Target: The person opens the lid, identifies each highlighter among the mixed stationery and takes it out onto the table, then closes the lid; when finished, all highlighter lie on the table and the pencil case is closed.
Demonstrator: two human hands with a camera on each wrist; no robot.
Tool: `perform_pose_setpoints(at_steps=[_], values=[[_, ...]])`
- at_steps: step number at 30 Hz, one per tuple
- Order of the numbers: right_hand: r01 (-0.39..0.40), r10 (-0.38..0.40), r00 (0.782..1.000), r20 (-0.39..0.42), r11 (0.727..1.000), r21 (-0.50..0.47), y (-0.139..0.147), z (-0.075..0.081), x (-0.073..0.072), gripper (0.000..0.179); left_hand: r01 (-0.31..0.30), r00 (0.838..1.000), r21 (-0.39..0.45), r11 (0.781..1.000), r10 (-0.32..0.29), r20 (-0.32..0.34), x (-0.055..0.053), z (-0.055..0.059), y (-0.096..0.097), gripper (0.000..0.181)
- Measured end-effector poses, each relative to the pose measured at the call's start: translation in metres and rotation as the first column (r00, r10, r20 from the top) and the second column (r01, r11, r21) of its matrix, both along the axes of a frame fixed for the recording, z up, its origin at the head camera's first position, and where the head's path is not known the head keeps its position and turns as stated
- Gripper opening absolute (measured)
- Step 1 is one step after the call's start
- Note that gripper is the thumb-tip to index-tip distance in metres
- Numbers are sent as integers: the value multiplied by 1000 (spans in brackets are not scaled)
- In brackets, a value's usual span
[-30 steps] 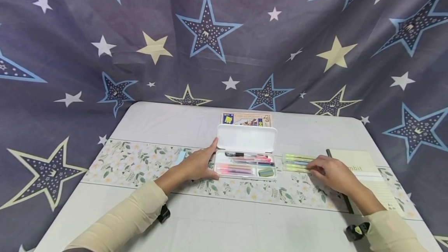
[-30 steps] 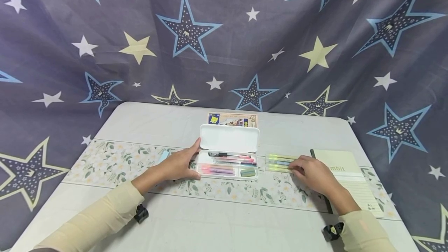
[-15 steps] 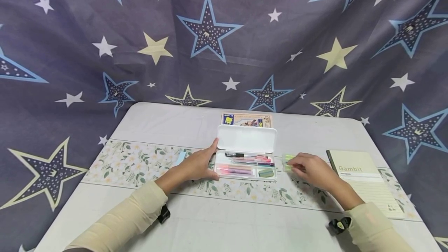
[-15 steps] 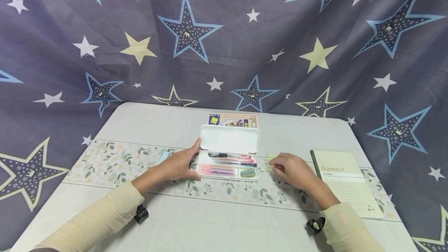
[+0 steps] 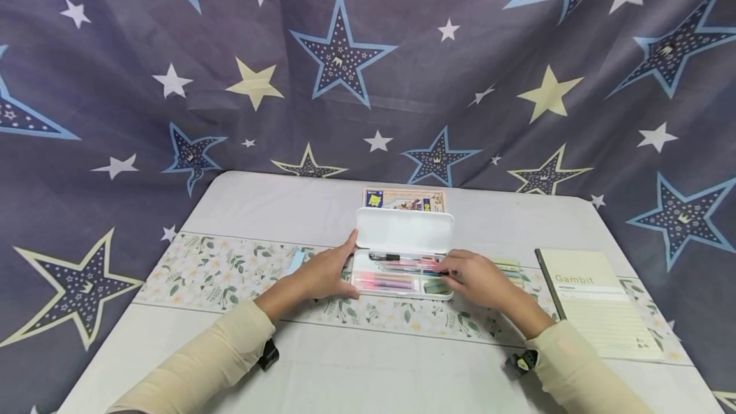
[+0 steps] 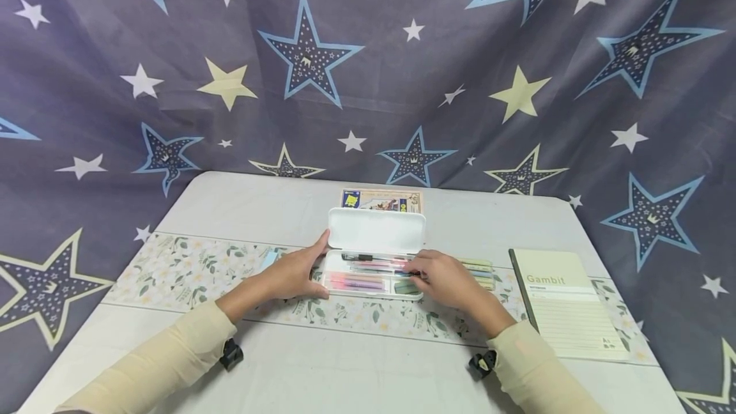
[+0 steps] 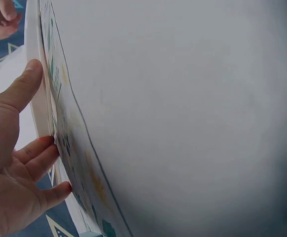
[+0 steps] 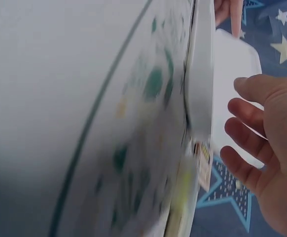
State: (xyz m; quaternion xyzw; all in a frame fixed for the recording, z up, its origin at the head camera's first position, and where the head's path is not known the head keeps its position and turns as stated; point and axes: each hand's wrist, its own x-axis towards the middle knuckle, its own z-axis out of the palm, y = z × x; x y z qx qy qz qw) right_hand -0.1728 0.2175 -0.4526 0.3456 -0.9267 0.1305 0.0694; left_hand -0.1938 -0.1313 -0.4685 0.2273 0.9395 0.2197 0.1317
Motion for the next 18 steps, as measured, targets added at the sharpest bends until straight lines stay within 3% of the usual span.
perform_pose_setpoints(at_steps=[8, 18], values=[[-93, 93, 996, 9, 996, 1, -27, -5, 1, 19, 1, 1000, 9, 1000, -1, -7, 1, -1, -1, 139], [-102, 102, 995, 11, 994, 28, -45, -6, 3, 13, -1, 1000, 10, 1000, 1, -2, 1, 0, 0, 138]])
